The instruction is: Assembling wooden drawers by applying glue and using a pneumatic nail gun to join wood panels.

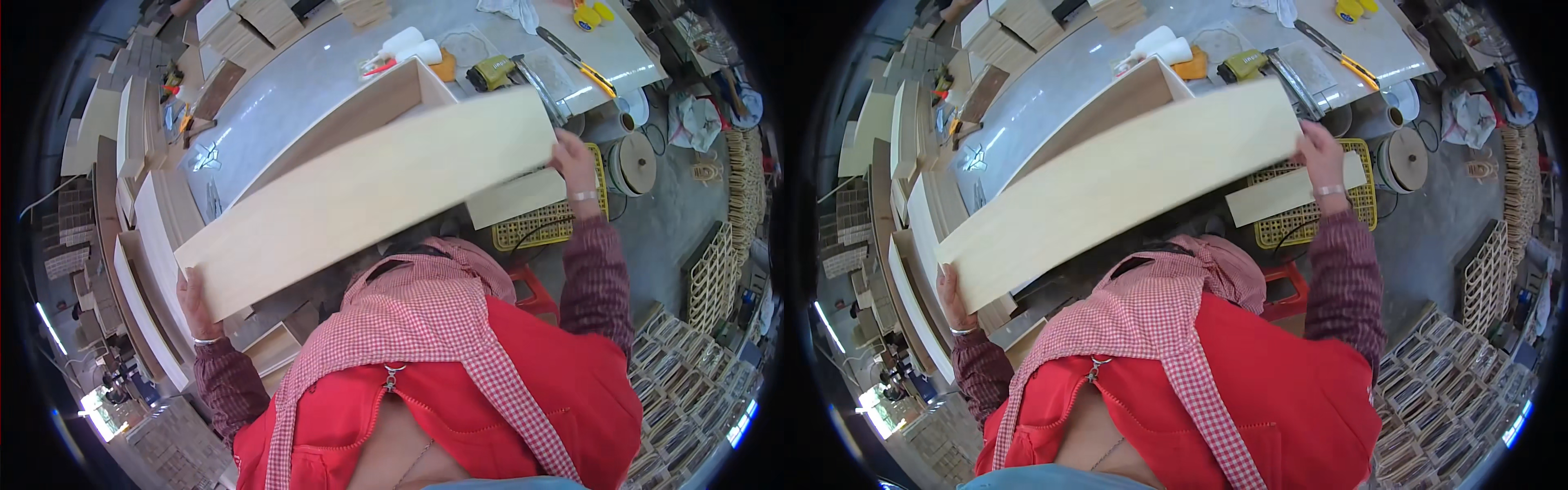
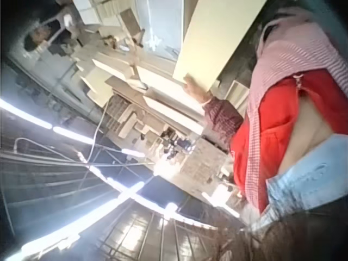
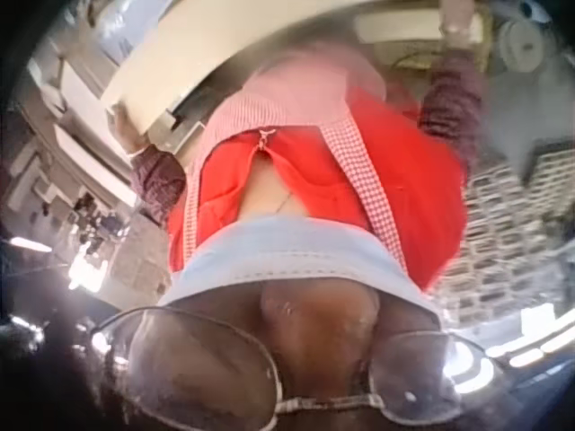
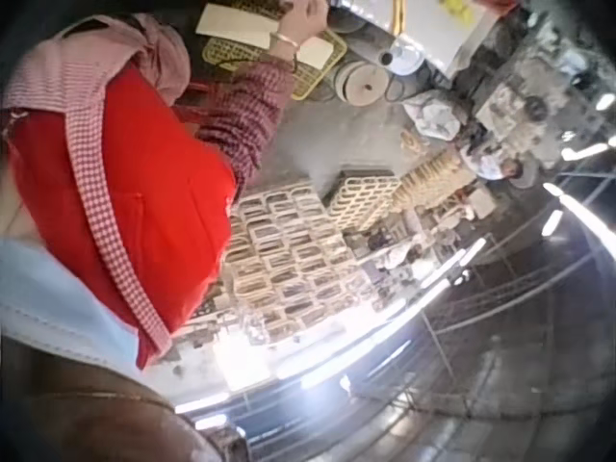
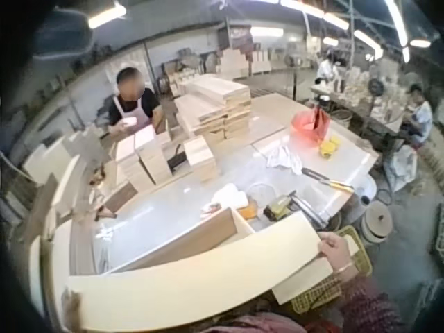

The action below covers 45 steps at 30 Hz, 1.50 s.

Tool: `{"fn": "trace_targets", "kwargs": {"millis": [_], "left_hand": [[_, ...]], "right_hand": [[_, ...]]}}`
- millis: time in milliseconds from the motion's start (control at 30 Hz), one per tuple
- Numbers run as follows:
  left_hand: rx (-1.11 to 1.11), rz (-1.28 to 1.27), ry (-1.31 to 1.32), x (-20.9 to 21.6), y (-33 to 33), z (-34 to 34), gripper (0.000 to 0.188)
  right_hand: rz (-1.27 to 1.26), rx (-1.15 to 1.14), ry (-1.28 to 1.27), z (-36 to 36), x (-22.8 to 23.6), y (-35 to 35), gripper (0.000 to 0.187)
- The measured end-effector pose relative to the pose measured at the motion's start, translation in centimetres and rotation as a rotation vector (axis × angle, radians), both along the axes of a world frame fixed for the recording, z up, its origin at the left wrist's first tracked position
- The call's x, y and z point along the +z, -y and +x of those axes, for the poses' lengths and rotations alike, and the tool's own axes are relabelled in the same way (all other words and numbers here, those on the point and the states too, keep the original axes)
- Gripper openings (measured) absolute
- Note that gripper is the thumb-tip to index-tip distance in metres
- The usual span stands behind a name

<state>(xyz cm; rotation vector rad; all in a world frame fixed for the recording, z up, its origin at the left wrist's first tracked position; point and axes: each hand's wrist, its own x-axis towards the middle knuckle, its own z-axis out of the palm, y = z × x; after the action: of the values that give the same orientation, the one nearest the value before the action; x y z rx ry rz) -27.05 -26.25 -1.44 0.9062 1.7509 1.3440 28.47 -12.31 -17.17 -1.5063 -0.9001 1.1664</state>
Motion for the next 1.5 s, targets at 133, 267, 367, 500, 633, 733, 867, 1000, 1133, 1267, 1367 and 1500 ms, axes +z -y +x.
{"fn": "trace_targets", "kwargs": {"millis": [133,267,367,500,633,733,867,1000,1133,1267,1367,1500], "left_hand": [[-0.004,0.005,-0.031,-1.0,0.5,-3.6,0.035],[0.05,-0.083,-0.142,-2.1,1.6,-8.2,0.032],[0.103,-0.093,-0.138,-3.1,2.2,-9.8,0.033],[0.179,-0.135,-0.151,-4.0,2.4,-10.2,0.033],[0.235,-0.176,-0.172,-4.9,2.1,-10.6,0.035],[0.243,-0.193,-0.191,-5.6,2.2,-11.4,0.041],[0.24,-0.223,-0.172,-6.2,2.5,-12.3,0.042],[0.261,-0.247,-0.191,-6.4,2.6,-12.1,0.043],[0.287,-0.251,-0.223,-7.0,2.4,-12.3,0.045],[0.299,-0.221,-0.243,-8.1,2.2,-13.4,0.046],[0.253,-0.214,-0.267,-8.7,1.8,-14.2,0.05],[0.271,-0.236,-0.294,-8.8,1.1,-13.7,0.053]], "right_hand": [[0.033,0.091,-0.003,-5.3,3.2,-7.4,0.025],[0.084,0.1,0.036,-10.2,3.0,-11.5,0.017],[0.136,0.174,0.214,-12.3,2.5,-12.4,0.017],[0.132,0.202,0.264,-13.3,2.2,-11.8,0.018],[0.103,0.2,0.263,-13.3,1.8,-11.1,0.019],[0.077,0.201,0.282,-13.2,1.1,-10.7,0.02],[0.058,0.216,0.292,-13.3,0.9,-10.0,0.02],[0.039,0.213,0.33,-13.6,0.9,-9.5,0.019],[0.039,0.205,0.38,-13.7,0.3,-9.5,0.018],[0.076,0.205,0.426,-13.5,-0.5,-9.8,0.018],[0.062,0.208,0.473,-13.4,-0.4,-9.8,0.018],[0.063,0.216,0.562,-13.7,0.0,-9.7,0.019]]}}
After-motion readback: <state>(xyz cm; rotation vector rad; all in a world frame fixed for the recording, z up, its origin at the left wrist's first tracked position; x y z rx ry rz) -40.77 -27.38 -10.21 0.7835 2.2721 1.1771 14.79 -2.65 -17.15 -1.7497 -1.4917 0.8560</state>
